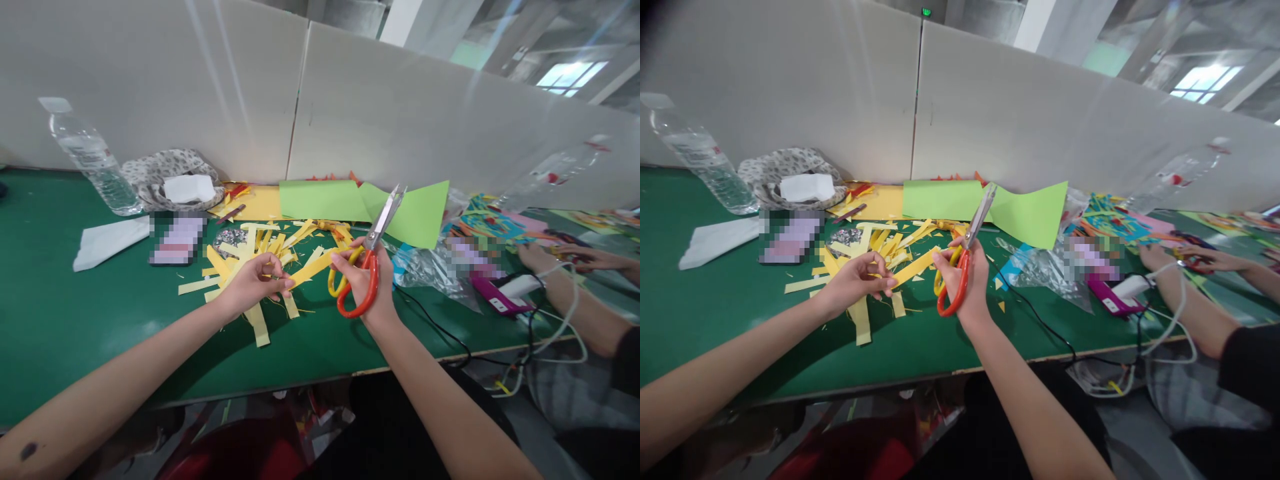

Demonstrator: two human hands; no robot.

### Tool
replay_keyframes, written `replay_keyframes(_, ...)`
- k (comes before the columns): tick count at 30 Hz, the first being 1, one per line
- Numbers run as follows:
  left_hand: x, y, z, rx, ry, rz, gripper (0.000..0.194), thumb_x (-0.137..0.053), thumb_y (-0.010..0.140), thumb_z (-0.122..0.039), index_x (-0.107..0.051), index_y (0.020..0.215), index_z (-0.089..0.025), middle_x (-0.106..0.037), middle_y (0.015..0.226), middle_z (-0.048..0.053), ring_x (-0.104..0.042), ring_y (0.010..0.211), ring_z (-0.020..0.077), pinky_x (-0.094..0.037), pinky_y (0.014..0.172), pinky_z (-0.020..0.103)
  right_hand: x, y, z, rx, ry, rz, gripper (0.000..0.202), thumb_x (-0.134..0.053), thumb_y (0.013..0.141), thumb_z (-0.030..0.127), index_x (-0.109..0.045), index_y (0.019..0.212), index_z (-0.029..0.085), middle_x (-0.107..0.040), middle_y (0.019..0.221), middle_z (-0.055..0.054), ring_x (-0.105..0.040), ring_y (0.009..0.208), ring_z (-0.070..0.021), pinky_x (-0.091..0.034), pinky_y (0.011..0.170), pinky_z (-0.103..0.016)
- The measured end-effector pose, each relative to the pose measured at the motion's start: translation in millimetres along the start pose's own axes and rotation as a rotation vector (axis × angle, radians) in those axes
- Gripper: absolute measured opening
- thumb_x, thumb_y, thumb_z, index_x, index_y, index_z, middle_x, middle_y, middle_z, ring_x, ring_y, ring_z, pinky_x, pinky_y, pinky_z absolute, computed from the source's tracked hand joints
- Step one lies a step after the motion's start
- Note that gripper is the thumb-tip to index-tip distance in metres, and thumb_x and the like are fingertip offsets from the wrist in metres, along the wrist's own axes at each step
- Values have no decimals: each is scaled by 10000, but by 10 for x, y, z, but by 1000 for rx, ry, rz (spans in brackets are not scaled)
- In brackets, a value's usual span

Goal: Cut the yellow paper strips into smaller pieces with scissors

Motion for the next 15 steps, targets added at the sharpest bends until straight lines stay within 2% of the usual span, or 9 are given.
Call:
replay_keyframes(5, -16, 0, 8, 6, -37, 4, 302, -720, 682, -239, -427, 717, -179, -653, 761, -15, -669, 642, 119, -498, 584, 217, 12, 13, -29, -19, 30, -11, 370, -726, 610, 296, -445, 844, 235, -578, 637, 80, -616, 575, -128, -539, 646, -323)
replay_keyframes(9, -3, 7, 29, 9, -99, -4, 327, -730, 666, -209, -407, 697, -177, -669, 754, -9, -679, 729, 142, -508, 669, 253, 1, 13, -50, -41, 59, 2, 370, -730, 607, 288, -449, 842, 235, -576, 616, 84, -610, 560, -127, -536, 631, -321)
replay_keyframes(13, 45, 13, 27, -27, -121, -49, 320, -745, 654, -203, -429, 689, -173, -680, 767, 2, -667, 791, 136, -495, 709, 236, -7, 12, -55, -48, 95, 35, 360, -721, 625, 285, -454, 861, 232, -584, 634, 73, -610, 569, -127, -547, 633, -330)
replay_keyframes(15, 77, 21, 41, 0, -142, -89, 305, -747, 661, -232, -451, 700, -172, -677, 763, 2, -666, 797, 131, -495, 715, 222, -19, 5, -43, -44, 102, 78, 376, -730, 617, 294, -456, 867, 235, -586, 662, 65, -614, 599, -131, -555, 635, -336)
Point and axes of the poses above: each hand's wrist, its own y-axis towards the middle knuckle, its own x-axis out of the back of the hand, z = x × y, the point moved 5 cm from there along y, towards the middle knuckle
